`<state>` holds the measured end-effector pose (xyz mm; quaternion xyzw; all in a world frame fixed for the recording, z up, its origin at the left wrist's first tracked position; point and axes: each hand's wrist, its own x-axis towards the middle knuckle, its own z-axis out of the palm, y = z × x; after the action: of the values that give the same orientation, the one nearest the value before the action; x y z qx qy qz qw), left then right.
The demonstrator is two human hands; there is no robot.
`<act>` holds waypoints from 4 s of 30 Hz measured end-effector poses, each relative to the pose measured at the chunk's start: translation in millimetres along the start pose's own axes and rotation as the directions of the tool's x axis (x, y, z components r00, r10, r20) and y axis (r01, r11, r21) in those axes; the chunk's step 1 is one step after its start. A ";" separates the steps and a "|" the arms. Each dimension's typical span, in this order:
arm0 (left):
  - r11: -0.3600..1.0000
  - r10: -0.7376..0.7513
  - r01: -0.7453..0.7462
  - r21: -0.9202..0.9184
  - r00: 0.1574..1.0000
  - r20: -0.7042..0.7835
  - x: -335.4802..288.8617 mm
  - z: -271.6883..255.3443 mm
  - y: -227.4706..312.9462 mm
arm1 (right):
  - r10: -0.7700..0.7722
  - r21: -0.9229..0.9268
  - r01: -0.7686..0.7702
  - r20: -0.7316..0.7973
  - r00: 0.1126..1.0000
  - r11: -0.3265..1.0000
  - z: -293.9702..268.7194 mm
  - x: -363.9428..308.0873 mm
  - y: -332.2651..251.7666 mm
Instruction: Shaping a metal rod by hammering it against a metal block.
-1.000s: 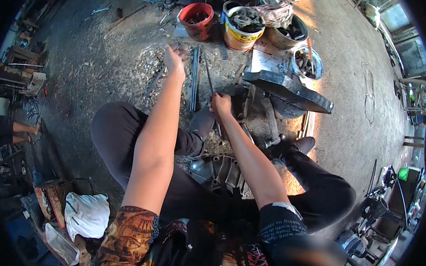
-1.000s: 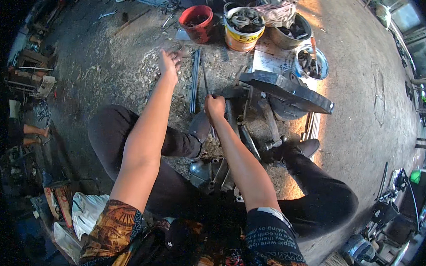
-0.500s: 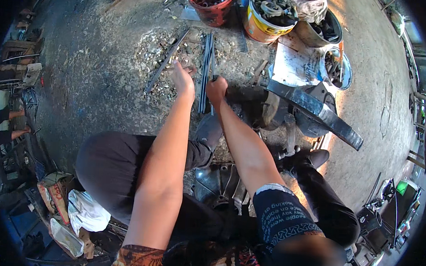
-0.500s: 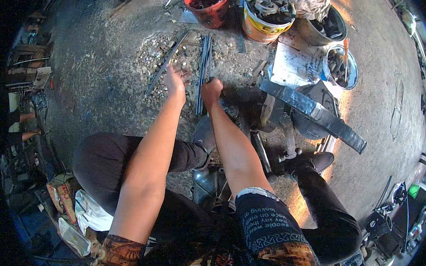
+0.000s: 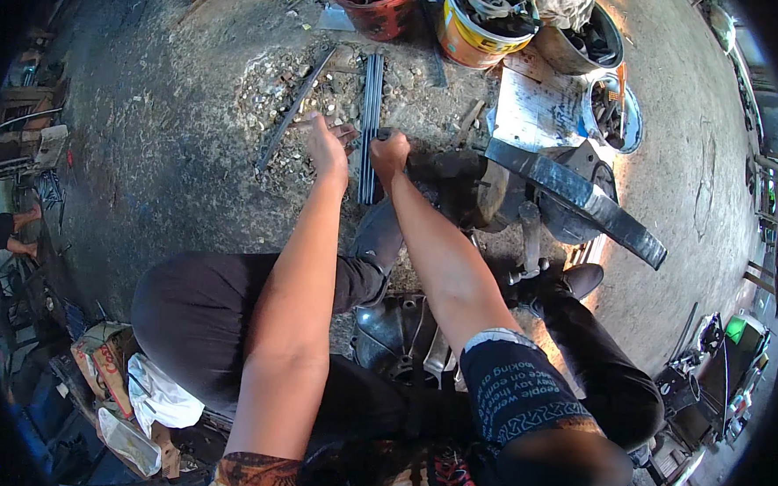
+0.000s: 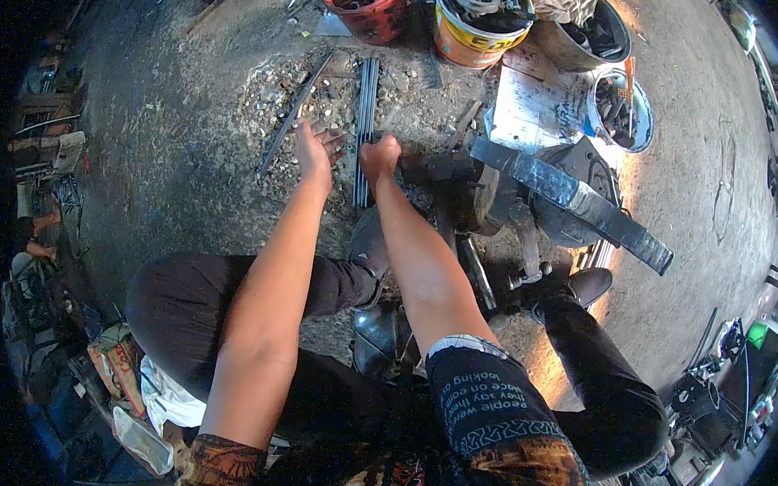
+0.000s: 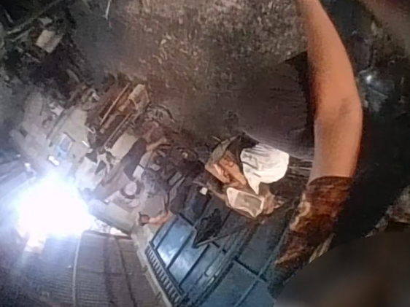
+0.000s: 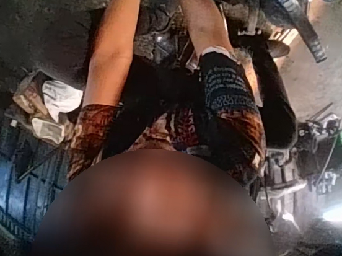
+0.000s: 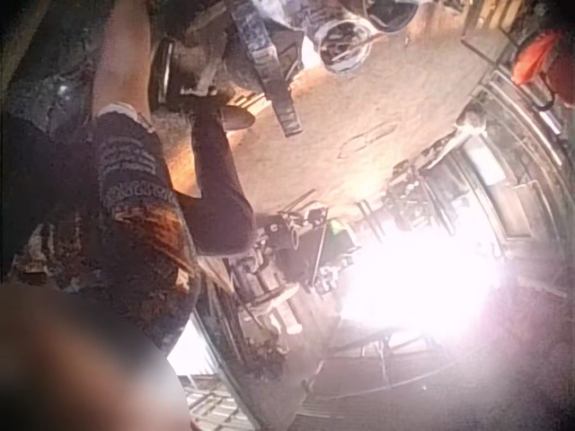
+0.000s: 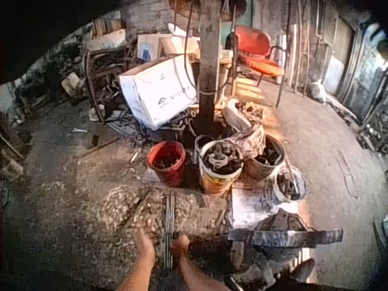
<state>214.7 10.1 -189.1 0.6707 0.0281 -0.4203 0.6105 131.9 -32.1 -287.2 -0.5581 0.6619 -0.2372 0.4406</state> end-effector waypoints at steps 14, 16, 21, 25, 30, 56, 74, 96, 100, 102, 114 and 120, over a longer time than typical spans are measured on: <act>0.951 0.272 -0.242 -0.194 0.951 0.146 -42.0 70.3 18.4 | -0.404 0.037 0.404 -0.012 0.915 0.914 -126.0 -40.5 -66.9; 0.949 0.307 -0.271 -0.160 0.912 0.271 -64.2 92.6 39.7 | -0.208 0.220 0.145 0.299 0.931 0.965 -177.4 -56.2 -88.1; 0.901 0.428 -0.384 -0.203 0.709 0.561 -157.7 143.7 95.1 | -0.617 -0.027 0.624 -0.185 0.765 0.781 -297.3 -114.4 -130.4; 0.856 0.494 -0.421 -0.300 0.496 0.714 -244.0 164.5 109.0 | -0.638 -0.143 0.668 -0.493 0.591 0.730 -404.5 -146.4 -126.1; 0.813 0.427 -0.556 -0.172 0.370 0.825 -314.7 173.6 98.5 | -0.244 0.230 0.568 -0.732 0.636 0.790 -529.8 -138.1 -58.7; 0.636 -0.071 -0.765 0.101 0.073 0.995 -335.0 215.5 -107.4 | 0.387 -0.154 -0.578 -0.603 0.698 0.802 -445.8 -103.1 307.2; 0.558 -0.075 -0.822 0.115 0.088 0.993 -334.5 198.8 -92.2 | 0.403 -0.083 -0.612 -0.681 0.612 0.787 -450.0 -93.1 310.0; 0.671 0.014 -0.742 -0.002 0.010 1.000 -384.1 212.9 -49.9 | 0.458 0.443 -0.316 -0.260 0.850 0.839 -519.0 -54.7 262.9; 0.730 0.164 -0.672 -0.125 -0.005 0.986 -403.0 222.0 -8.3 | 0.171 0.381 0.066 -0.554 0.815 0.922 -548.1 -75.2 173.8; 0.711 0.265 -0.673 -0.203 -0.011 0.964 -406.4 233.6 22.2 | 0.090 0.541 0.265 -0.543 0.835 0.798 -556.3 -89.7 117.0; 0.899 0.414 -0.189 -0.394 0.075 0.907 -404.5 270.4 185.3 | -0.229 0.663 0.516 -0.474 0.850 0.543 -511.8 -195.3 -124.7; 0.913 0.384 0.159 -0.376 -0.024 0.923 -396.7 223.7 212.7 | -0.482 0.606 0.621 -0.402 0.779 0.497 -457.9 -212.4 -142.8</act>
<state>-42.6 -43.5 239.4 0.0377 -0.3906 -0.7025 0.5937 -183.1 50.1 124.0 -0.5009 0.3391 -0.6508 0.4589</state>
